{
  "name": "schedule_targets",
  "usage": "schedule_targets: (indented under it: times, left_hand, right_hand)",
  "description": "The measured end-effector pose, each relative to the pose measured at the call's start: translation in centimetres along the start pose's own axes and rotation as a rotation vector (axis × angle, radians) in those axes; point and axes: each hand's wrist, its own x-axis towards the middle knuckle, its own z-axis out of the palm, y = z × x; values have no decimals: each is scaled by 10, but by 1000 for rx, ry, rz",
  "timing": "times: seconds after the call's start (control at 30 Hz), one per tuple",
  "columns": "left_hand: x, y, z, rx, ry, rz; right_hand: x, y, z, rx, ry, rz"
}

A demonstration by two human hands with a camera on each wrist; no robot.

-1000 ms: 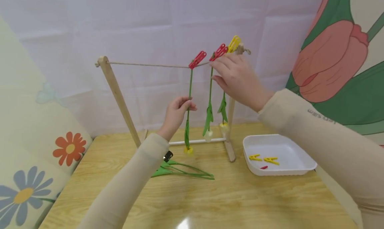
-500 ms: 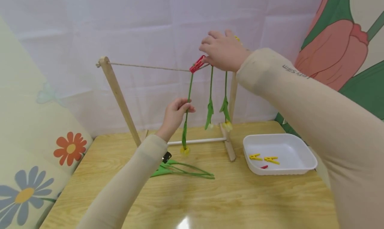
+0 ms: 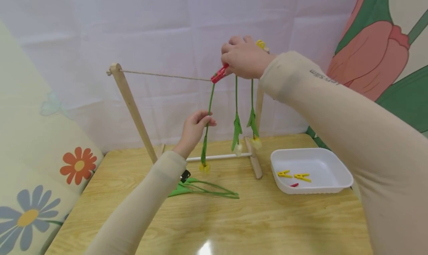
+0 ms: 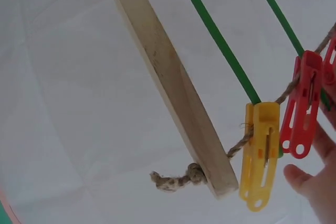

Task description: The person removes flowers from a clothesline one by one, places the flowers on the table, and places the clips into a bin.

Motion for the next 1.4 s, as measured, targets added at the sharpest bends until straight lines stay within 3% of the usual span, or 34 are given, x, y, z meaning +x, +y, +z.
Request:
schedule_targets:
  times: [0.23, 0.5, 0.77, 1.1, 1.4]
  left_hand:
    - [0, 5, -3, 17, 25, -12]
    - [-5, 0, -8, 19, 24, -26]
    - [-12, -7, -21, 38, 23, -20]
    - [-25, -12, -35, 52, 41, -15]
    - [-33, -20, -45, 74, 18, -36]
  right_hand:
    - [-4, -1, 2, 7, 156, -58]
    - [-12, -9, 5, 55, 352, 59]
    - [-27, -9, 20, 8, 525, 21]
    - [-42, -8, 38, 114, 643, -15]
    - [-60, -13, 51, 141, 639, -20]
